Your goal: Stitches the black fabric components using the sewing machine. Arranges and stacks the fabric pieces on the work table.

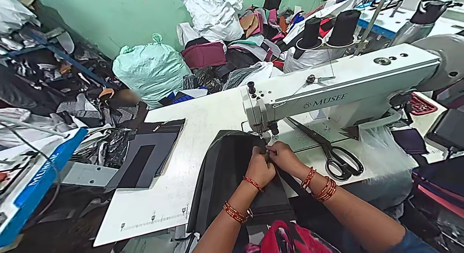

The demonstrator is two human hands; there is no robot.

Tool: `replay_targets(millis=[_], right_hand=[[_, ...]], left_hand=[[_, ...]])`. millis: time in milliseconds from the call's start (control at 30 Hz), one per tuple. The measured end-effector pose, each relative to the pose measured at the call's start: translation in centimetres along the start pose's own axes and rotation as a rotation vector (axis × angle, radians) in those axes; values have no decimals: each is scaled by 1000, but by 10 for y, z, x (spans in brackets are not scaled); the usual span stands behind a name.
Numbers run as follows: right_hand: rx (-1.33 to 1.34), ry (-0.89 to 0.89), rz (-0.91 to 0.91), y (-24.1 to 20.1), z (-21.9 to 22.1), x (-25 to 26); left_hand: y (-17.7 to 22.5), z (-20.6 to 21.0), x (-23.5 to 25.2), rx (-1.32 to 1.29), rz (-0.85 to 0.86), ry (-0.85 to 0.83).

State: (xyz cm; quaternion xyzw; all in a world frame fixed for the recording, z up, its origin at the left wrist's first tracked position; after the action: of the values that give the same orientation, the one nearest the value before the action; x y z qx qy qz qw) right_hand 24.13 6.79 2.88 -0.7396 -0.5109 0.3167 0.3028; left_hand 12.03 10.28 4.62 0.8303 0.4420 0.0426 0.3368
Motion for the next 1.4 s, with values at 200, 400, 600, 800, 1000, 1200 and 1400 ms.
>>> replay_targets(millis=[200,400,600,800,1000,1200,1400], right_hand=[[-135,25,-52,-2,15,-6],[-325,139,-178,0,32,-12],[-335,81,-142,-4,28,-14],[-341,12,-97,-9,24,-13],[-339,32,-108,-7,26,-12],[-329,66,-128,-4,27,-11],[-311,110,-138,-2,29,-11]], left_hand=[[-20,25,-16,90,202,276],[-26,-2,-2,-57,182,370],[-11,-11,36,269,140,41],[0,-1,44,516,21,-104],[-4,-2,40,507,10,-35],[-5,-3,35,505,14,46],[-6,-3,30,495,-15,60]])
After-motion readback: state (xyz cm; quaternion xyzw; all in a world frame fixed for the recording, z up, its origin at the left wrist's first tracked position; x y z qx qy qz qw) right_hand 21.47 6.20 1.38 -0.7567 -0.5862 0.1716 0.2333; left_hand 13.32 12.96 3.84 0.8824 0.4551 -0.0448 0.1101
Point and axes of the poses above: each hand's wrist, its own x-axis towards the middle knuckle, its own z-axis out of the palm, y = z × x, the point moved 2 cm from there along x, towards the middle knuckle, and after that the axes turned 6 degrees about y, right-handed, at the moved point
